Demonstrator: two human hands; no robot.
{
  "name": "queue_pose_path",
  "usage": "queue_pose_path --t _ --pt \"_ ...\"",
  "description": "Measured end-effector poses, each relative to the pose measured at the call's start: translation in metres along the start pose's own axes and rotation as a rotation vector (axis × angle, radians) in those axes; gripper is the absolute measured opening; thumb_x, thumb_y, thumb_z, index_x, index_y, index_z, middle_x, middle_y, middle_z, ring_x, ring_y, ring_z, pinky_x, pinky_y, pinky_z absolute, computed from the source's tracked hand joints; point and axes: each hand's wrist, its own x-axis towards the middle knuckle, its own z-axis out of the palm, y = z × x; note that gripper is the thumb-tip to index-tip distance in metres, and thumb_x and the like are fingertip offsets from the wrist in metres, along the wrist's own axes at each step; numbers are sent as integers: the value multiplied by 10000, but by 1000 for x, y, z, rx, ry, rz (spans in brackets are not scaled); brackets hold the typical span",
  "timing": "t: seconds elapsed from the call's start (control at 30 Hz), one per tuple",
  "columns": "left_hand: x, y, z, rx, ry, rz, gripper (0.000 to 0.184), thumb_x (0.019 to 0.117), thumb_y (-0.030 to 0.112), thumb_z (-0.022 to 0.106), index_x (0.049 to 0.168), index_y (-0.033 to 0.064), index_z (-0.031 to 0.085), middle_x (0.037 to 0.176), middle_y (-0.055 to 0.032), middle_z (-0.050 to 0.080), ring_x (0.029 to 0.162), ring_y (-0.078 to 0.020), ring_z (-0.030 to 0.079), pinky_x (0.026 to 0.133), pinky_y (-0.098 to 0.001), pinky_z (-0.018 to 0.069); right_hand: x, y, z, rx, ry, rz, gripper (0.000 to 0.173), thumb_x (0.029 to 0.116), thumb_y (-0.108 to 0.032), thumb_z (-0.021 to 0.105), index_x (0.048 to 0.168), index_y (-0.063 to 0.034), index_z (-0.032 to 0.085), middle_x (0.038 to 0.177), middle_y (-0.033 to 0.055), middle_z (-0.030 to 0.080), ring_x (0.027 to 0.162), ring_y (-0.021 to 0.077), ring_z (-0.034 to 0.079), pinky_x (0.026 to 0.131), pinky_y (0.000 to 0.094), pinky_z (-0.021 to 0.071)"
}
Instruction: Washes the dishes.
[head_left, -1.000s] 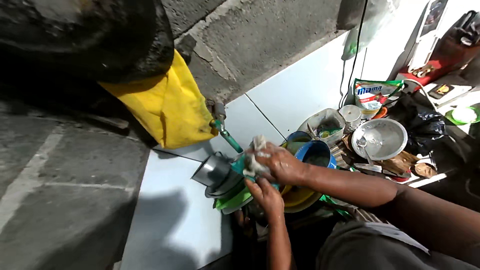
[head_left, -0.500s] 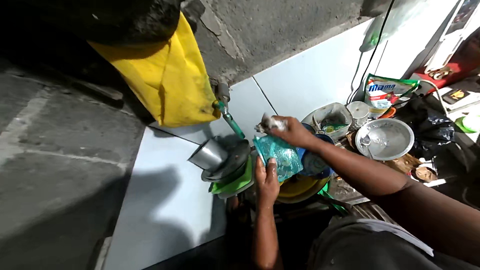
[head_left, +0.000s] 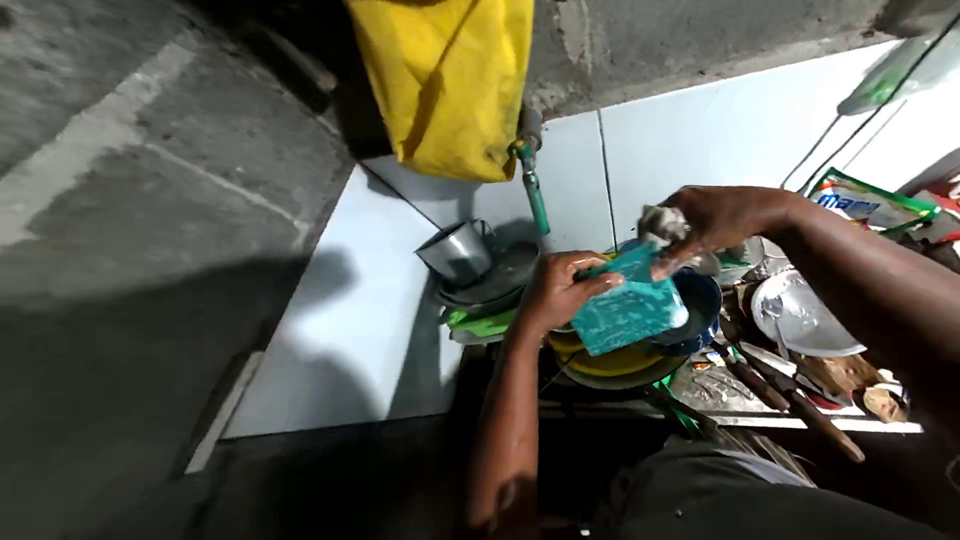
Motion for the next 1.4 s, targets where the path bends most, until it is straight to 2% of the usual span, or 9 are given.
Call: queue_pose_path --t 0.13,0.2,0.27,0.37,0.6,0.87,1.07,1.27,1.4 --pt "-10 -27 16 -38 136 -23 367 1068 283 489 1289 34 642 1265 -98 655 1176 -176 609 1029 -381 489 -17 21 -4 -15 66 -44 261 778 -280 857 943 -129 724 810 -26 696 729 62 655 692 284 570" --pt "-31 -59 30 28 200 -274 333 1082 217 447 1289 14 610 1257 -137 652 1154 -226 628 1002 -433 516 -25 31 -1 -170 136 -79 270 768 -315 863 920 -145 719 852 -26 688 761 95 646 699 342 563" --pt "-49 -96 50 110 -29 -621 338 1065 194 493 1295 -28 600 1249 -205 652 1172 -306 635 1040 -482 497 -30 28 10 -417 169 13 306 786 -357 887 943 -131 752 941 22 707 819 202 677 729 487 565" --pt "-62 -144 85 206 -436 -851 491 1026 203 570 1474 22 485 1395 -229 580 1313 -365 556 1117 -529 429 -31 27 26 -601 166 117 330 821 -421 850 1017 -166 780 1013 25 717 855 248 696 729 549 564" --pt "-44 -168 107 481 -726 -849 327 987 68 565 1278 -68 623 1387 -285 560 1324 -446 513 1095 -620 401 -37 4 18 -628 67 181 235 851 -368 831 1002 -195 779 946 -22 689 785 161 654 696 432 543" --pt "-30 -178 83 68 -353 -794 354 1020 220 580 1279 -13 640 1229 -234 665 1185 -348 632 1048 -540 471 -25 22 25 -505 -35 299 267 858 -322 842 1053 -153 773 1009 14 709 890 189 671 799 458 549" --pt "-37 -185 65 -651 72 -905 348 1051 148 543 1341 -42 557 1225 -192 645 1087 -225 649 959 -414 543 -11 48 28 -466 -134 209 340 863 -368 832 1070 -112 748 1020 60 701 946 218 663 874 461 537" --pt "-45 -152 44 -901 283 -866 288 1058 71 488 1323 -33 532 1132 -122 653 1005 -165 659 900 -360 564 -3 31 23 -341 -26 216 242 914 -260 795 1074 -85 752 996 70 706 903 192 674 842 416 556" --pt "-64 -129 18 -1066 443 -781 208 1058 47 420 1232 43 535 998 -38 694 898 -132 701 809 -339 606 4 27 27 -50 171 123 220 918 -195 782 1091 -81 710 859 21 699 710 75 649 668 258 565"
